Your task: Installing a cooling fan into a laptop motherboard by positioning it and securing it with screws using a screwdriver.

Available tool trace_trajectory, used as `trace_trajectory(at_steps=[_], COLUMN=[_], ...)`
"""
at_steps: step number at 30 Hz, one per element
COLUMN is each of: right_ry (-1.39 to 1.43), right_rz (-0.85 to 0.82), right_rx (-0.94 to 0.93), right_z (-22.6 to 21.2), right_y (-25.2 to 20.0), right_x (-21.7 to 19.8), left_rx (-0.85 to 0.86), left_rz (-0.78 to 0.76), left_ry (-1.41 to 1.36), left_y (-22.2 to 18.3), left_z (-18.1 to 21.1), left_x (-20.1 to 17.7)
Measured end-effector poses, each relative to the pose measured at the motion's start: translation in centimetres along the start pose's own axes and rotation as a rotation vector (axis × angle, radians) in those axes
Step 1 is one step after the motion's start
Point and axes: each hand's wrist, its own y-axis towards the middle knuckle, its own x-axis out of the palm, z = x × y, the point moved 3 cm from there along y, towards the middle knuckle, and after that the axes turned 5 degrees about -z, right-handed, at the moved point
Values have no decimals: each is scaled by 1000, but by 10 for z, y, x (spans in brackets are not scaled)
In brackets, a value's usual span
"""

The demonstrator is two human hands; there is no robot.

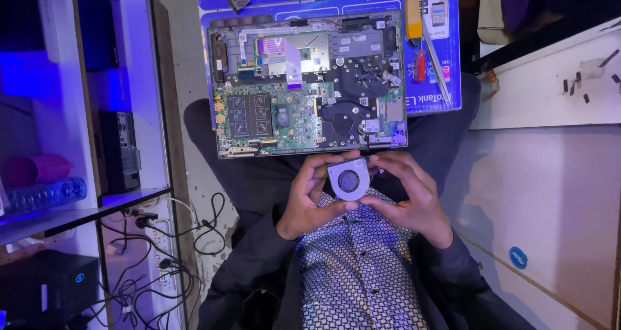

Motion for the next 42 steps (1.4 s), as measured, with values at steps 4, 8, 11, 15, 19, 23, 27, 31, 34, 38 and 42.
trace_trajectory(at_steps=[4,8,11,15,19,23,27,31,34,38,42], right_ry=[14,81,185,383,360,297,276,243,195,153,139], right_rz=[44,89,117,125,197,250,267,228,181,141,143], right_rx=[11,64,136,258,303,334,358,346,286,232,293], right_z=[1,4,9,20,19,18,19,26,25,27,27], right_y=[2,0,-4,-21,-23,-16,-10,-3,7,13,11], right_x=[1,1,6,21,29,24,17,7,3,-1,-1], left_rx=[35,138,222,313,365,382,376,305,112,-93,-166], left_rz=[36,91,154,230,260,273,247,274,335,297,302], left_ry=[56,124,244,409,483,582,611,534,299,110,45], left_y=[0,-1,-5,-5,-7,-9,-9,-7,-10,-16,-21], left_z=[-1,-4,-11,-22,-29,-33,-27,-18,-21,-34,-42], left_x=[1,5,1,1,1,-2,-5,-6,-9,-9,-6])
